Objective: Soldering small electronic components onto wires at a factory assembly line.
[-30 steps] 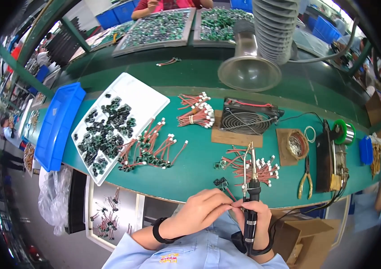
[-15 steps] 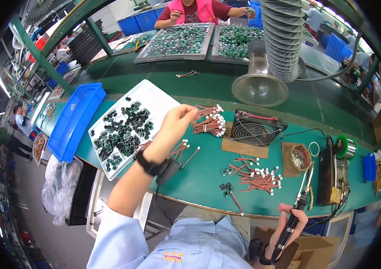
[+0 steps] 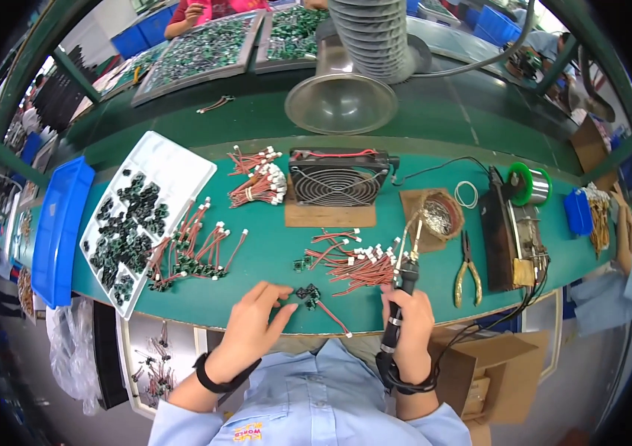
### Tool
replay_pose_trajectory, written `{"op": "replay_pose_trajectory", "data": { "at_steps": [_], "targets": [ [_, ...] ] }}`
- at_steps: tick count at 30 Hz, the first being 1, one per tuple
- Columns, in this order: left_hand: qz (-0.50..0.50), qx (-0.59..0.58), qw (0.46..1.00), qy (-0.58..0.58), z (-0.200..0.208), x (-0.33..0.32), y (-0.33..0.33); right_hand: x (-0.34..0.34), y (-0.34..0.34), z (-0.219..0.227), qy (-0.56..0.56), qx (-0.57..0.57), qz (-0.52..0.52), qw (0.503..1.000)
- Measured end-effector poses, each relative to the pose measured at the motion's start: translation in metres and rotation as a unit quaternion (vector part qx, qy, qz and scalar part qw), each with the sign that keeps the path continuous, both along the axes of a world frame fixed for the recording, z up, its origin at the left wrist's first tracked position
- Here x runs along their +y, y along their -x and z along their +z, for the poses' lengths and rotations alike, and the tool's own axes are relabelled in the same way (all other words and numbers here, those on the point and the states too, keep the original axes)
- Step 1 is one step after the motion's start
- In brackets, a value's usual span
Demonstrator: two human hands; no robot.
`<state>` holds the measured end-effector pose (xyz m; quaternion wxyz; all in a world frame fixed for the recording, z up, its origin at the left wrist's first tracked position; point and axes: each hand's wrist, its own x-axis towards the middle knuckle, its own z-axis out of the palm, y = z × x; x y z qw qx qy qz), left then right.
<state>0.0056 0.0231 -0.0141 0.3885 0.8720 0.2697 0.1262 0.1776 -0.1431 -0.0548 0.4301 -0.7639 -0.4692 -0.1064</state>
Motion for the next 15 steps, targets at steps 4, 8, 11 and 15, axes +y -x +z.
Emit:
{"op": "replay_pose_trajectory", "data": {
  "at_steps": [4,8,11,15],
  "targets": [
    [0.071,-0.052,0.996,0.030,-0.009,-0.009,0.005,0.008,-0.004,0.005,0.026,-0.005,-0.003,1.000],
    [0.097,-0.072,0.991,0.052,-0.012,-0.011,0.008,0.009,-0.011,0.005,0.056,0.007,0.010,0.998],
    [0.093,-0.078,0.991,0.064,-0.013,-0.008,0.004,0.016,-0.014,0.002,0.071,-0.040,0.032,0.996],
    [0.068,-0.068,0.995,0.033,-0.009,-0.001,-0.009,0.021,-0.022,-0.002,0.068,-0.053,0.012,0.996]
  ]
}}
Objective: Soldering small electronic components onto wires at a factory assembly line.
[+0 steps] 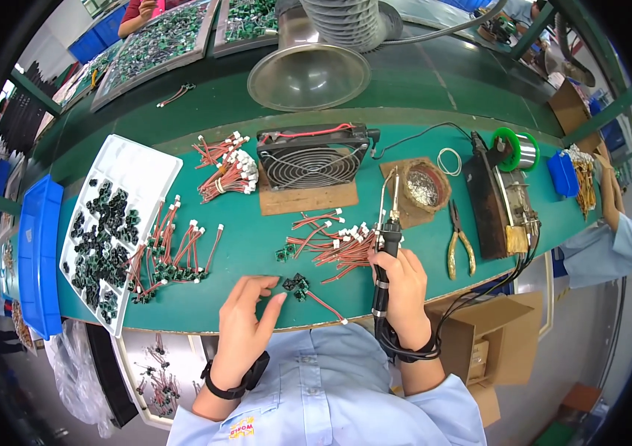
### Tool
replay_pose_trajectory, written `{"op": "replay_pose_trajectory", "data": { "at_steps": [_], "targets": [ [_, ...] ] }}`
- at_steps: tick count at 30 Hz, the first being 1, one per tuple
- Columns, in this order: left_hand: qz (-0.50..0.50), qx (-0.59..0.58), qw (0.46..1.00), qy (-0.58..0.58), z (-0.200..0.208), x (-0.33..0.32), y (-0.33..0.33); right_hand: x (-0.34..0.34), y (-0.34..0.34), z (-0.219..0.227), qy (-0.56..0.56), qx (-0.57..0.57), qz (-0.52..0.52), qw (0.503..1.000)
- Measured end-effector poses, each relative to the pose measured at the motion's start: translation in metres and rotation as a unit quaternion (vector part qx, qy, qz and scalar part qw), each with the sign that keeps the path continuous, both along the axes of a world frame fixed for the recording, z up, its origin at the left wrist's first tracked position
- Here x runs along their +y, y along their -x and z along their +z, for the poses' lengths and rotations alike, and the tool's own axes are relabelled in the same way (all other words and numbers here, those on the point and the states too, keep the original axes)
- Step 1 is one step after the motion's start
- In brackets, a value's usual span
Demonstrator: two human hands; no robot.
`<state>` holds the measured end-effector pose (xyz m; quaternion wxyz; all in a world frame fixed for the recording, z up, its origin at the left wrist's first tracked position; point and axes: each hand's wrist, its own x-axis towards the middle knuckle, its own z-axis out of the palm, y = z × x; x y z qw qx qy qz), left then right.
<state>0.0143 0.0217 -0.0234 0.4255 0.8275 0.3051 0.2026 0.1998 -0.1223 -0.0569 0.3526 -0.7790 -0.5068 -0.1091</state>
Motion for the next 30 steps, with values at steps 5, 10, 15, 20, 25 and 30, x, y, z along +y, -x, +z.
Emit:
{"op": "replay_pose_trajectory", "data": {
  "at_steps": [5,10,15,20,25,30],
  "targets": [
    [-0.030,0.023,0.999,-0.020,-0.006,0.001,-0.006,-0.005,0.000,-0.008,-0.001,0.018,-0.003,1.000],
    [-0.025,0.028,0.999,-0.031,-0.003,0.000,-0.012,-0.005,-0.004,-0.006,-0.059,0.031,-0.002,0.998],
    [-0.045,0.017,0.998,-0.033,-0.008,-0.002,-0.011,-0.010,-0.003,-0.004,-0.124,0.079,-0.004,0.989],
    [-0.049,0.039,0.998,-0.030,-0.005,-0.010,-0.019,-0.006,-0.003,0.000,-0.077,0.043,-0.021,0.996],
    [-0.058,0.041,0.997,-0.029,-0.007,-0.012,-0.023,0.000,-0.006,0.001,0.005,-0.009,-0.035,0.999],
    [-0.077,0.002,0.995,-0.058,-0.008,-0.011,-0.022,-0.001,-0.010,0.003,-0.002,0.035,-0.027,0.999]
  ]
}}
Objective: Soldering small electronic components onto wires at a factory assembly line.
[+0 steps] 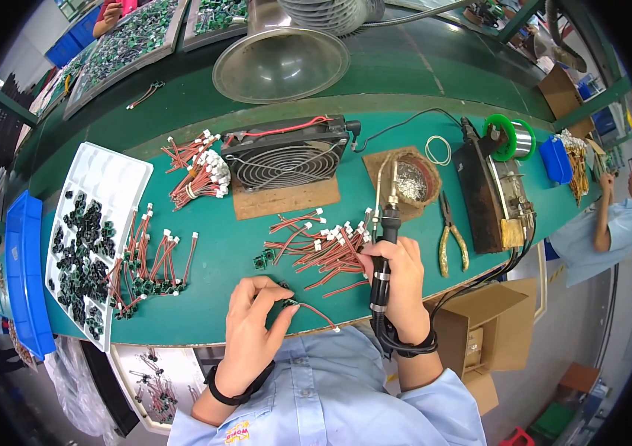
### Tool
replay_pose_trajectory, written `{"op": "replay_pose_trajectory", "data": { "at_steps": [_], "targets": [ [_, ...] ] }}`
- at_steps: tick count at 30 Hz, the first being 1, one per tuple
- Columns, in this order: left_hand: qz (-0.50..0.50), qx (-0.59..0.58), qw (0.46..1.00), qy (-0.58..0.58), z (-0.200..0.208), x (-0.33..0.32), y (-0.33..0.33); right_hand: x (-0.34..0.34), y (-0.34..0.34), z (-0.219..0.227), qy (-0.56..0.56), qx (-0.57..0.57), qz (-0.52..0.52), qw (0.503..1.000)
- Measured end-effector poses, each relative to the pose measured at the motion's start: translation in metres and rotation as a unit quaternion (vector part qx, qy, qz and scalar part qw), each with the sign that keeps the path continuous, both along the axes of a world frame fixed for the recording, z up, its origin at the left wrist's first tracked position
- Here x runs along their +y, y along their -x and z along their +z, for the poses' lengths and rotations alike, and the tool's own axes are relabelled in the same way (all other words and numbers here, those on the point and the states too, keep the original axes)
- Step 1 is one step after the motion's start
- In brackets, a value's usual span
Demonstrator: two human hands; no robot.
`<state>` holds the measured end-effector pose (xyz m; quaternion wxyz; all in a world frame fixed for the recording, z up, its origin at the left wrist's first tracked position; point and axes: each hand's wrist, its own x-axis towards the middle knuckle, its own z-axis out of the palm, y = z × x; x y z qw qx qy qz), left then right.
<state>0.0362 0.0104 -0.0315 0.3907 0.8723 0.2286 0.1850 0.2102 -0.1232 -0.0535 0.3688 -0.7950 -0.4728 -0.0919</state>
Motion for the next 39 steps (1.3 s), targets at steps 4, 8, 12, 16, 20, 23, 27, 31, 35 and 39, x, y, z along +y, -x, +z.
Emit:
{"op": "replay_pose_trajectory", "data": {
  "at_steps": [4,8,12,16,20,23,27,31,35,39],
  "targets": [
    [-0.001,-0.024,0.999,0.040,0.003,0.003,0.009,-0.001,0.008,-0.004,-0.132,0.080,-0.020,0.988],
    [0.024,-0.052,0.995,0.077,0.011,0.007,0.011,-0.004,0.015,0.005,-0.228,0.199,-0.010,0.953],
    [0.076,-0.118,0.973,0.184,0.012,0.005,0.011,-0.006,0.032,0.025,-0.259,0.338,0.052,0.903],
    [0.062,-0.140,0.955,0.256,0.018,-0.002,0.010,-0.007,0.047,0.046,-0.240,0.378,0.101,0.888],
    [0.010,-0.125,0.952,0.279,0.026,-0.004,0.011,-0.007,0.056,0.053,-0.200,0.402,0.137,0.883],
    [-0.006,-0.122,0.938,0.326,0.032,-0.003,0.010,-0.005,0.059,0.054,-0.187,0.421,0.164,0.872],
    [-0.012,-0.128,0.877,0.463,0.035,-0.001,0.002,-0.002,0.062,0.056,-0.142,0.390,0.131,0.900],
    [-0.021,-0.145,0.777,0.612,0.028,0.000,-0.002,-0.003,0.065,0.057,-0.100,0.384,0.122,0.910],
    [-0.050,-0.160,0.669,0.725,0.012,0.007,-0.004,0.006,0.064,0.059,-0.091,0.391,0.147,0.904],
    [-0.087,-0.162,0.599,0.779,0.002,0.009,0.000,0.016,0.065,0.057,-0.139,0.347,0.123,0.919]
  ]
}}
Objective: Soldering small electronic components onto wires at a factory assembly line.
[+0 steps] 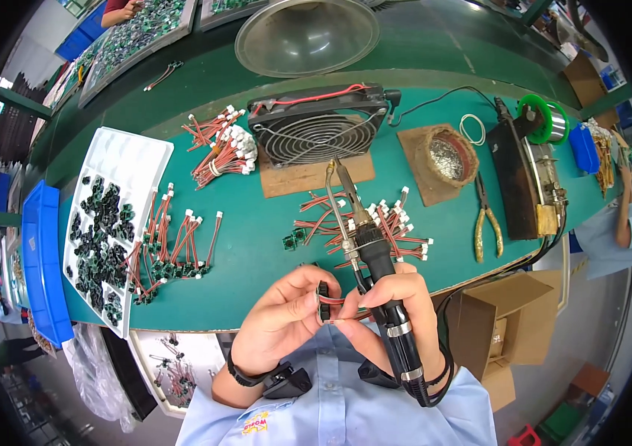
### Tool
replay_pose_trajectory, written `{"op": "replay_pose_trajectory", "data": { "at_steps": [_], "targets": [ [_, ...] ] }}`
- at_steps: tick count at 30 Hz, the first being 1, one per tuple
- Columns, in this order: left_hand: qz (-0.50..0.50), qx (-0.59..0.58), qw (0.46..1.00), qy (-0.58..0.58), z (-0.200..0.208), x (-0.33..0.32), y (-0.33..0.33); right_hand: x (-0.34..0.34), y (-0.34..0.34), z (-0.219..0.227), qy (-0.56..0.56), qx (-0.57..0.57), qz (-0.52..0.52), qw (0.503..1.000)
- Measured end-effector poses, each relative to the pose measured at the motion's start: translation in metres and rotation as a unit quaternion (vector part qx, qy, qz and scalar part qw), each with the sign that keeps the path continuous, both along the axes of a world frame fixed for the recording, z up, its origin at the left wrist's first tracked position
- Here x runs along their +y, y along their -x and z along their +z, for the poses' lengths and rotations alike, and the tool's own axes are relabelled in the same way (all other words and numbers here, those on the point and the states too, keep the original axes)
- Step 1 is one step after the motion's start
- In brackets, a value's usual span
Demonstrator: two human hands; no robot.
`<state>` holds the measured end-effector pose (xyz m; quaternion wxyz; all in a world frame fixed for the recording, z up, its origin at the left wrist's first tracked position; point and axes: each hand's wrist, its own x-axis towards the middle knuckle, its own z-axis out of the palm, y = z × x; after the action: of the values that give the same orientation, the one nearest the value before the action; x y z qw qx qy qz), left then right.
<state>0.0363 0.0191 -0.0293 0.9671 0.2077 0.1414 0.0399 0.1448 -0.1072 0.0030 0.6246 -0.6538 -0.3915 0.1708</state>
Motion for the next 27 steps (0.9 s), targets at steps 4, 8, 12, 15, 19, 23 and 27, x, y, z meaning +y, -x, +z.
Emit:
{"op": "replay_pose_trajectory", "data": {
  "at_steps": [4,8,12,15,19,23,27],
  "targets": [
    [-0.007,-0.008,1.000,0.019,-0.0002,-0.0007,0.0028,0.0007,-0.0038,0.0082,0.031,-0.050,0.059,0.997],
    [-0.001,-0.016,1.000,0.010,0.0014,-0.0024,0.0006,0.0036,-0.0005,0.0051,-0.005,-0.028,0.016,0.999],
    [0.003,-0.018,1.000,-0.007,0.0027,-0.0032,0.0022,0.0024,0.0016,0.0037,-0.018,-0.033,0.016,0.999],
    [0.008,-0.015,1.000,-0.017,0.0031,-0.0040,0.0028,0.0020,0.0020,0.0062,-0.017,-0.040,0.019,0.999],
    [0.007,-0.020,1.000,-0.019,0.0042,-0.0053,0.0029,0.0010,0.0023,0.0084,-0.023,-0.040,0.015,0.999],
    [0.009,-0.005,0.999,-0.039,0.0047,-0.0063,0.0050,-0.0010,0.0000,0.0122,0.010,-0.071,0.043,0.996],
    [0.013,0.004,0.999,-0.047,0.0069,-0.0078,0.0048,-0.0018,-0.0002,0.0118,0.005,-0.075,0.040,0.996]
  ]
}}
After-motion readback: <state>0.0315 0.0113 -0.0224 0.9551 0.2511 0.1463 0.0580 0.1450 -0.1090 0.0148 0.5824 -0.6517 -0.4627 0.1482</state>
